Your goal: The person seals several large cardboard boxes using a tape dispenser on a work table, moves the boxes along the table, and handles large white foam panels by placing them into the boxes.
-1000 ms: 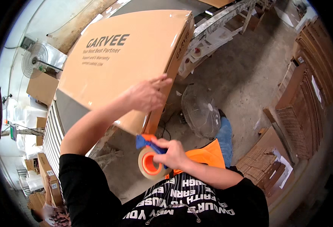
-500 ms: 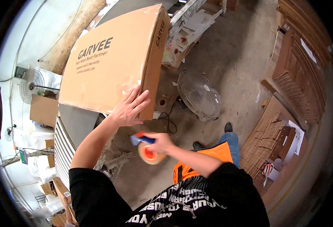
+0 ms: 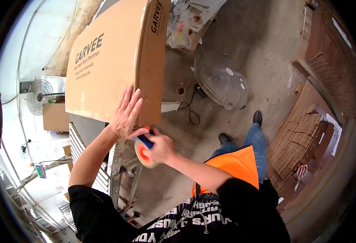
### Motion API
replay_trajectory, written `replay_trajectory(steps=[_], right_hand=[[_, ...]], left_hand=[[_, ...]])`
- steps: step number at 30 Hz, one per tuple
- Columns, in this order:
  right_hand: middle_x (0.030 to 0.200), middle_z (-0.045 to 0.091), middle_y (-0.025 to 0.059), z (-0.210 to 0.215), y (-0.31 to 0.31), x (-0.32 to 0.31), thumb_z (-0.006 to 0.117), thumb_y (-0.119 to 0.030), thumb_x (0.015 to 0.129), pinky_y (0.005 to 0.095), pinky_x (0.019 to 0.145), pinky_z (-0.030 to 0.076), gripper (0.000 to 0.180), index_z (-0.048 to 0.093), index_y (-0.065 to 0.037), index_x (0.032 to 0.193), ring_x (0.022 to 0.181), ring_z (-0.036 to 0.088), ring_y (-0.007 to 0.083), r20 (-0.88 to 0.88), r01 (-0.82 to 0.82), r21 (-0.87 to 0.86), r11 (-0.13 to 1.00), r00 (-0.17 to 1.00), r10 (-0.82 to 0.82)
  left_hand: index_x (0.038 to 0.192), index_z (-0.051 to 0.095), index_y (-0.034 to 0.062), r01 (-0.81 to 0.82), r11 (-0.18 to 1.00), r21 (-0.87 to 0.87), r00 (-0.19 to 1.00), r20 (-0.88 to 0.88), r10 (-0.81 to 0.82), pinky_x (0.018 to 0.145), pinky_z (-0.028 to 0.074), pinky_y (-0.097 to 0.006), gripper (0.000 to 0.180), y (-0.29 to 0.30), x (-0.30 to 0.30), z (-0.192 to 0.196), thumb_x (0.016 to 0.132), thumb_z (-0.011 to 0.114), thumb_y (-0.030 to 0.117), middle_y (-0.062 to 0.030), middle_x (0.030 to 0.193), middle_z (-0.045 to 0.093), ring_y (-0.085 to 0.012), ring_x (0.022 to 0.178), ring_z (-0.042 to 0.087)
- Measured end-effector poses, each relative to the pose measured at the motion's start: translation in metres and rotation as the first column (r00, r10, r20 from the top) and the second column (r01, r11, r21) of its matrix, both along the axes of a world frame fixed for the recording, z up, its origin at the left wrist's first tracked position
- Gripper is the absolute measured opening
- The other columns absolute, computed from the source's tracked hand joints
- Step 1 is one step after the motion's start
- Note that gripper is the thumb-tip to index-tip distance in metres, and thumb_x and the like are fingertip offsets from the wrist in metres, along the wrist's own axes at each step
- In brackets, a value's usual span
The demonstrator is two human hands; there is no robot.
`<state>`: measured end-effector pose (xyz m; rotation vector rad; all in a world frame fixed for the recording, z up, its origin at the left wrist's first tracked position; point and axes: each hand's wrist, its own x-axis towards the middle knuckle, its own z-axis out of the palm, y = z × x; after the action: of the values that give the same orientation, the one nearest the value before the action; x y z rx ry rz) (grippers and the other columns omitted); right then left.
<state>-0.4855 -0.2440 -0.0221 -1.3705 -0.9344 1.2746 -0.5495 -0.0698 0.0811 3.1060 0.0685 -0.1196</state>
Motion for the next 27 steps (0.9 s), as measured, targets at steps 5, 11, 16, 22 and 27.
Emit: replay_trajectory(steps=[5,11,16,22,27], right_hand=[[0.121,0.063,0.0174,-0.021,0.02,-0.029,0.067,-0.039,0.061,0.0334,0.093,0.05,0.059,0.069,-0.02,0.117,0.107,0.062,0.0324,0.245,-0.302,0.1,0.948,0.931,0.271],[0.117,0.064,0.0101,-0.069,-0.019,0.107,0.06,0.003,0.063,0.0289,0.094,0.046,0.061,0.059,0.008,0.124,0.104,0.06,0.0162,-0.625,0.123,-0.019,0.992,0.773,-0.108],[0.124,0.062,0.0111,-0.069,0.007,0.085,0.068,-0.009,0.066,0.0274,0.092,0.046,0.061,0.059,0.006,0.124,0.107,0.06,0.0153,-0.324,0.069,0.175,0.982,0.946,-0.009],[0.112,0.064,0.0178,-0.023,0.006,-0.03,0.07,-0.032,0.063,0.0369,0.09,0.05,0.057,0.068,-0.009,0.115,0.1,0.065,0.0287,0.059,-0.013,-0.087,0.996,0.998,0.018],[0.097,0.066,0.0143,-0.03,0.005,-0.054,0.065,-0.022,0.064,0.0448,0.08,0.053,0.051,0.063,-0.019,0.114,0.092,0.065,0.0347,0.622,-0.466,0.284,0.838,0.755,0.209]], left_hand=[[0.146,0.028,0.0085,-0.04,0.998,-0.041,0.996,0.075,0.043,0.113,0.021,-0.062,0.11,-0.005,-0.001,-0.011,0.057,0.084,0.04,-0.0229,0.15,0.032,-0.0531,0.137,0.025],[0.145,0.032,0.0158,-0.05,0.999,-0.006,0.998,0.03,0.05,0.113,0.02,-0.062,0.105,-0.012,-0.016,0.001,0.057,0.084,0.037,-0.0152,0.151,0.035,-0.0523,0.137,0.026],[0.141,0.041,0.0262,-0.047,0.999,0.022,0.999,0.008,0.047,0.114,0.019,-0.061,0.092,-0.014,-0.011,-0.003,0.059,0.081,0.039,-0.0071,0.15,0.038,-0.0522,0.138,0.025],[0.131,0.055,0.0341,0.01,0.999,0.046,1.0,0.002,-0.01,0.113,0.017,-0.065,0.066,-0.015,-0.019,-0.001,0.068,0.075,0.037,0.0097,0.147,0.041,-0.0392,0.141,0.027],[0.123,0.064,0.0207,0.078,0.991,0.107,0.954,-0.297,-0.043,0.114,0.015,-0.063,0.055,-0.035,0.009,0.018,0.072,0.071,0.038,0.0006,0.14,0.05,-0.0397,0.14,0.029]])
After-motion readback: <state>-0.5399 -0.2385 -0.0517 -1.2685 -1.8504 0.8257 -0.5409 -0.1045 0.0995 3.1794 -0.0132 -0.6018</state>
